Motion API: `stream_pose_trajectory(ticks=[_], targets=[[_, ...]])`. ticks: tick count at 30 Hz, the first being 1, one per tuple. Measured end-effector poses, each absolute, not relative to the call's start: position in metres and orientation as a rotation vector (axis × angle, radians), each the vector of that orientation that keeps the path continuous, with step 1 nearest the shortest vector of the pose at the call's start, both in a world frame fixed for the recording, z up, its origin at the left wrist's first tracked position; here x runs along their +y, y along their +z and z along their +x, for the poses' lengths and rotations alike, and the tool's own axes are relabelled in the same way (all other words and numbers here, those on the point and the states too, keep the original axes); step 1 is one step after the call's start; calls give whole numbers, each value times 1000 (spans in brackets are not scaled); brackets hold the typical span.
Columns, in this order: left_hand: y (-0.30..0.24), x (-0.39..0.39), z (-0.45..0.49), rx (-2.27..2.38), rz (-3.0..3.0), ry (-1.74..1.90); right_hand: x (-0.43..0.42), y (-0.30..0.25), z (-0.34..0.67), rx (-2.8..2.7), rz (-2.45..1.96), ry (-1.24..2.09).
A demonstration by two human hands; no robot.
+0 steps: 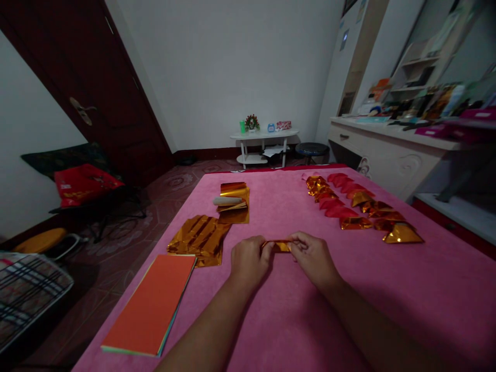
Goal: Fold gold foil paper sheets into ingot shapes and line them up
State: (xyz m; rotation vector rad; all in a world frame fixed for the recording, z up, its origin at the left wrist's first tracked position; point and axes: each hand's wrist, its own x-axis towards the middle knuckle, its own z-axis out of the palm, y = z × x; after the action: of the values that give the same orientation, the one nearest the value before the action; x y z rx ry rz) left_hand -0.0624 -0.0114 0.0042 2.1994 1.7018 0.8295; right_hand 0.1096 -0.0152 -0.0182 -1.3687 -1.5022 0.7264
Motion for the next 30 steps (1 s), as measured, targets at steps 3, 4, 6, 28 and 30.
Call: stream_pose_trajectory(ticks=[3,4,6,28,30], targets=[[5,-13,-62,1737,2311,708,-15,-17,109,-1586,-1445,585],[5,-13,-62,1749,2326,671,-15,-15,109,-1647,-1486,526],[6,-14,-61,1779,2344,599,-17,-10,108,-1780,-1587,408],[9,-18,-46,2004,2256,524,-30,5,88,-1896,-2058,-125],[9,-18,-46,1988,2258,536,-31,4,88,-1886,-2062,-137]])
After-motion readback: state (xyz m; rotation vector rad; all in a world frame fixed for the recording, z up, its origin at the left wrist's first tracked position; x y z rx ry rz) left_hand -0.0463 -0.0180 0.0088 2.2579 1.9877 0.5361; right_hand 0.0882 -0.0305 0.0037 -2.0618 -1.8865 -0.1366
